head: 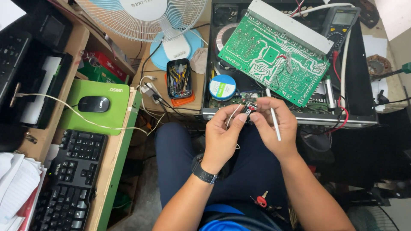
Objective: The person is repairing an electronic device by stripping wires, twisting them, and soldering them onto a circuit board.
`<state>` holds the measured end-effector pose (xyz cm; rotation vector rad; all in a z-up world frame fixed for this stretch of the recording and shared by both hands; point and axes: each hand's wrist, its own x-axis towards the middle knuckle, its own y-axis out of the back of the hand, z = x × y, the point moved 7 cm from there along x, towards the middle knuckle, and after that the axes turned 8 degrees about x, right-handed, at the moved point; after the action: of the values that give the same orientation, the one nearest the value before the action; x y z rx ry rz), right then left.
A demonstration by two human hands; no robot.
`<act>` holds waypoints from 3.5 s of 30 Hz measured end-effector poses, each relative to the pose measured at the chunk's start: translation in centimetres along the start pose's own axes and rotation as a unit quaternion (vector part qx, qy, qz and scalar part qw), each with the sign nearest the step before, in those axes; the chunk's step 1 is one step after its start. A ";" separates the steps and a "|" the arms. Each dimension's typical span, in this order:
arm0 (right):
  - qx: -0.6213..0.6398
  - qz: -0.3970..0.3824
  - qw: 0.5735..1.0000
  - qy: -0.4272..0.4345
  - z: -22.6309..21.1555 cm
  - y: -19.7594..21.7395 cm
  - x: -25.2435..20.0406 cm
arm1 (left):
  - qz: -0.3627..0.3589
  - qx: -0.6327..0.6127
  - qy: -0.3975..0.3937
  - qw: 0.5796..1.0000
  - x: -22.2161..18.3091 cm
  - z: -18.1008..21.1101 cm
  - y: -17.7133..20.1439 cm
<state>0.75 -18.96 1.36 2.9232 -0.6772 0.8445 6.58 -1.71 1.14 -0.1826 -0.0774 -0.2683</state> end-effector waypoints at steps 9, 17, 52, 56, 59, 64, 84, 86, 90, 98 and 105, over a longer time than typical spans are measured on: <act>-0.035 -0.042 0.998 0.008 -1.1 -0.2 2.0 | -0.002 0.020 0.041 0.999 0.5 -2.8 0.7; -0.117 -0.068 0.987 0.090 -2.4 -1.7 5.0 | 0.051 0.070 0.027 0.996 2.1 0.7 2.8; -0.214 0.010 0.973 0.084 -0.7 -1.3 4.7 | 0.075 0.099 0.015 0.992 3.2 -1.2 5.0; -0.215 0.009 0.973 0.081 -0.7 -1.5 4.7 | 0.074 0.098 0.016 0.992 3.4 -1.3 5.0; -0.215 0.005 0.972 0.090 -0.6 -1.7 4.7 | 0.074 0.101 0.018 0.992 3.3 -1.2 5.0; -0.219 -0.001 0.970 0.104 -0.6 -1.9 4.6 | 0.074 0.111 0.024 0.991 3.3 -1.0 5.0; -0.239 -0.027 0.961 0.134 -1.1 -2.5 4.8 | 0.088 0.147 0.059 0.983 3.7 -1.0 5.4; -0.236 -0.031 0.963 0.129 -1.0 -2.4 4.6 | 0.080 0.147 0.055 0.984 3.8 -0.2 4.6; -0.200 -0.044 0.973 0.109 -0.7 -2.2 4.8 | 0.044 0.164 0.035 0.985 4.8 0.5 2.8; -0.176 -0.069 0.980 0.069 -3.5 1.1 5.2 | -0.059 0.221 -0.074 0.971 4.7 2.6 -2.5; -0.244 -0.108 0.959 0.099 -8.6 7.5 6.8 | -0.143 0.225 -0.053 0.962 3.6 2.2 -6.5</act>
<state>-1.50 -27.30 11.49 2.3805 -0.4584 0.7946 8.15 -8.38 4.73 0.2700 -0.2687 -0.5206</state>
